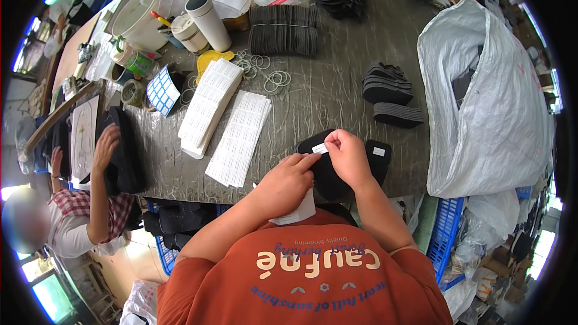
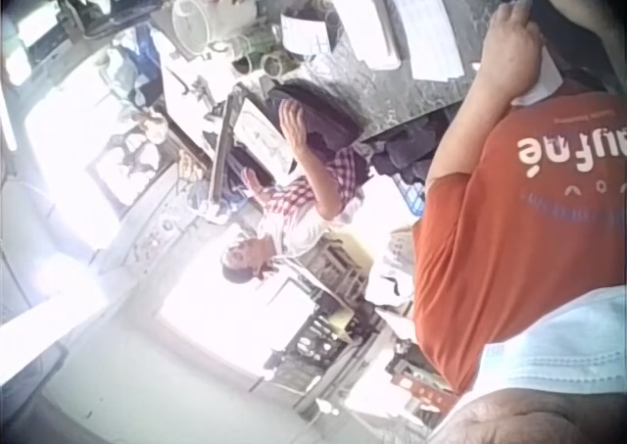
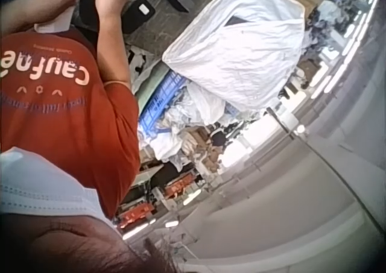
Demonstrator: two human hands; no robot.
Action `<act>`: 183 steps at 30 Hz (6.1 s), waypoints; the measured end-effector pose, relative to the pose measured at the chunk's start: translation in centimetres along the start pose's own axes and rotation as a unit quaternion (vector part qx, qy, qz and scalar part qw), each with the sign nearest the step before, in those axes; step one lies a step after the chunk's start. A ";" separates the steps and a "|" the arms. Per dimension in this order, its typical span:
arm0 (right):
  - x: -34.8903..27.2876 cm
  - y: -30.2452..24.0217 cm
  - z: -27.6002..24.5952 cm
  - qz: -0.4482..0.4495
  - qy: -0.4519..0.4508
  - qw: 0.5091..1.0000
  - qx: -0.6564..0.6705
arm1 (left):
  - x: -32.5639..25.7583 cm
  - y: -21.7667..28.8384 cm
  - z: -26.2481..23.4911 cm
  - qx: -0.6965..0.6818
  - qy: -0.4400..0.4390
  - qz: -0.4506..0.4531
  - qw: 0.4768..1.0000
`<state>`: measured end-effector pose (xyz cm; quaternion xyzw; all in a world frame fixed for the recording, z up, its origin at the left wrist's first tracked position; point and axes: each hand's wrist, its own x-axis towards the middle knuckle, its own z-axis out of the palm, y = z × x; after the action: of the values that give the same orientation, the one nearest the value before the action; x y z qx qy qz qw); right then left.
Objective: Peeling white adhesive labels from a sheet and applying them to black shoe components.
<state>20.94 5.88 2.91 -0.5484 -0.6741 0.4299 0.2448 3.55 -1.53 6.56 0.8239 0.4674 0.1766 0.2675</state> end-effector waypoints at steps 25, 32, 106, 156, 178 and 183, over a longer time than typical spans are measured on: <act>-0.3 1.3 1.1 -0.171 0.170 0.955 -0.172 | -0.9 -1.4 0.1 -0.125 -0.027 0.001 0.992; -1.9 3.5 0.5 -0.177 0.283 0.938 0.096 | -1.6 -3.2 0.8 -0.212 -0.029 -0.002 0.977; -0.6 1.3 1.5 -0.100 0.086 0.971 -0.198 | -0.1 -1.8 2.9 0.093 0.040 0.022 0.995; -2.1 3.0 2.5 -0.235 0.247 0.935 0.095 | 1.9 -3.7 1.0 -0.144 -0.027 -0.068 0.987; -6.8 -15.2 -17.2 -0.606 -0.324 0.697 0.205 | 1.5 -4.8 1.5 -0.230 0.055 -0.080 0.968; -12.4 -19.6 -16.2 -0.649 -0.443 0.580 0.213 | 0.1 -2.3 -0.3 -0.326 0.039 -0.112 0.938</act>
<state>27.03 -1.46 29.54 0.3625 -0.7641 0.4771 0.2390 1.85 -0.43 5.41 0.6264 0.4836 0.3198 0.5210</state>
